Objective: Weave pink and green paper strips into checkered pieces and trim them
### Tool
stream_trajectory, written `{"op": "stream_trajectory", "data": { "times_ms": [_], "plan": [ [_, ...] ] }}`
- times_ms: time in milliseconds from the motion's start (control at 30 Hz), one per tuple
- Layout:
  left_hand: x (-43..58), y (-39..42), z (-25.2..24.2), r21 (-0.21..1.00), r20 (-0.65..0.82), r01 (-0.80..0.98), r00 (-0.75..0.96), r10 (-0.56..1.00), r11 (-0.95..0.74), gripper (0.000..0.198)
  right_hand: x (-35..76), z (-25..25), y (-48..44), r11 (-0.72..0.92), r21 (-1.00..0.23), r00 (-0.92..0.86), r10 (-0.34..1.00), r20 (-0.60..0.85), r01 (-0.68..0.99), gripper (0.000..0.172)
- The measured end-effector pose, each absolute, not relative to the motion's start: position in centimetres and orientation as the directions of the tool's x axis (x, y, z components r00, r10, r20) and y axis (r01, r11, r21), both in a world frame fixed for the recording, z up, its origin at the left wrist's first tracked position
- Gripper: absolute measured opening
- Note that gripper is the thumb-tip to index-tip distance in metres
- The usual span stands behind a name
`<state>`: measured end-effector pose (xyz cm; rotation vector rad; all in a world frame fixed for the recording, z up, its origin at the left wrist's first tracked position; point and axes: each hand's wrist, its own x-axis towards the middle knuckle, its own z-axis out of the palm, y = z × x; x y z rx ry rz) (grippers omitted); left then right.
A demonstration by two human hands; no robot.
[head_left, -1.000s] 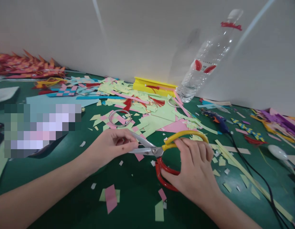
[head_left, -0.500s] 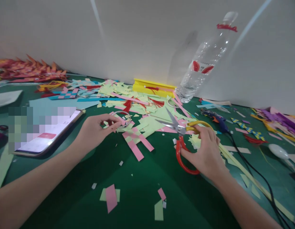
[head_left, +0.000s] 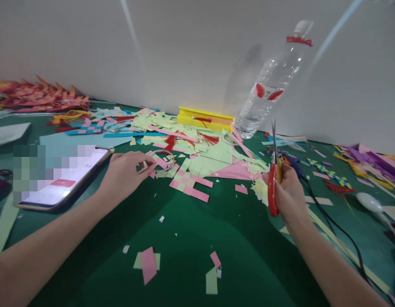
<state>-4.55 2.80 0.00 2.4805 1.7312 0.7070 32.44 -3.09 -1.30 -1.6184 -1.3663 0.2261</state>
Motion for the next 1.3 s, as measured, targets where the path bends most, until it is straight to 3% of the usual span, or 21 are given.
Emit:
{"op": "stream_trajectory", "data": {
  "times_ms": [167, 400, 500, 667, 867, 1033, 1200, 1300],
  "plan": [
    [-4.0, 2.1, 0.1, 0.210, 0.478, 0.852, 0.339, 0.810, -0.480, 0.032, 32.0, -1.3, -3.4, 0.112, -0.733, 0.331, 0.840, 0.430, 0.671, 0.060],
    [-1.9, 0.3, -0.2, 0.246, 0.431, 0.622, 0.617, 0.659, -0.743, 0.024, 31.6, -1.2, -3.4, 0.103, -0.744, 0.356, 0.829, 0.431, 0.661, 0.064],
    [-0.9, -0.8, -0.3, 0.226, 0.338, 0.534, 0.741, 0.580, -0.815, 0.031, 31.6, -1.4, -3.4, 0.091, -0.734, 0.347, 0.837, 0.422, 0.673, 0.066],
    [-0.4, -1.7, -0.2, 0.283, 0.162, 0.527, 0.797, 0.581, -0.801, 0.051, 31.7, -1.9, -3.3, 0.122, -0.729, 0.314, 0.846, 0.431, 0.673, 0.065],
    [-1.0, -1.6, 0.1, 0.336, 0.234, 0.459, 0.806, 0.544, -0.823, 0.031, 31.3, -1.4, -3.5, 0.113, -0.659, 0.297, 0.827, 0.478, 0.744, 0.064],
    [-1.3, -1.5, 0.0, 0.253, 0.346, 0.588, 0.687, 0.639, -0.768, 0.038, 31.1, -1.3, -3.6, 0.103, -0.595, 0.255, 0.836, 0.486, 0.797, 0.068],
    [-1.2, -1.3, -0.4, 0.190, 0.235, 0.748, 0.595, 0.769, -0.636, 0.051, 31.2, -1.4, -3.6, 0.096, -0.593, 0.245, 0.849, 0.468, 0.799, 0.069],
    [-1.4, -1.1, -0.5, 0.237, 0.164, 0.769, 0.571, 0.804, -0.594, 0.055, 31.1, -1.3, -3.7, 0.093, -0.591, 0.250, 0.846, 0.471, 0.801, 0.068]
  ]
}}
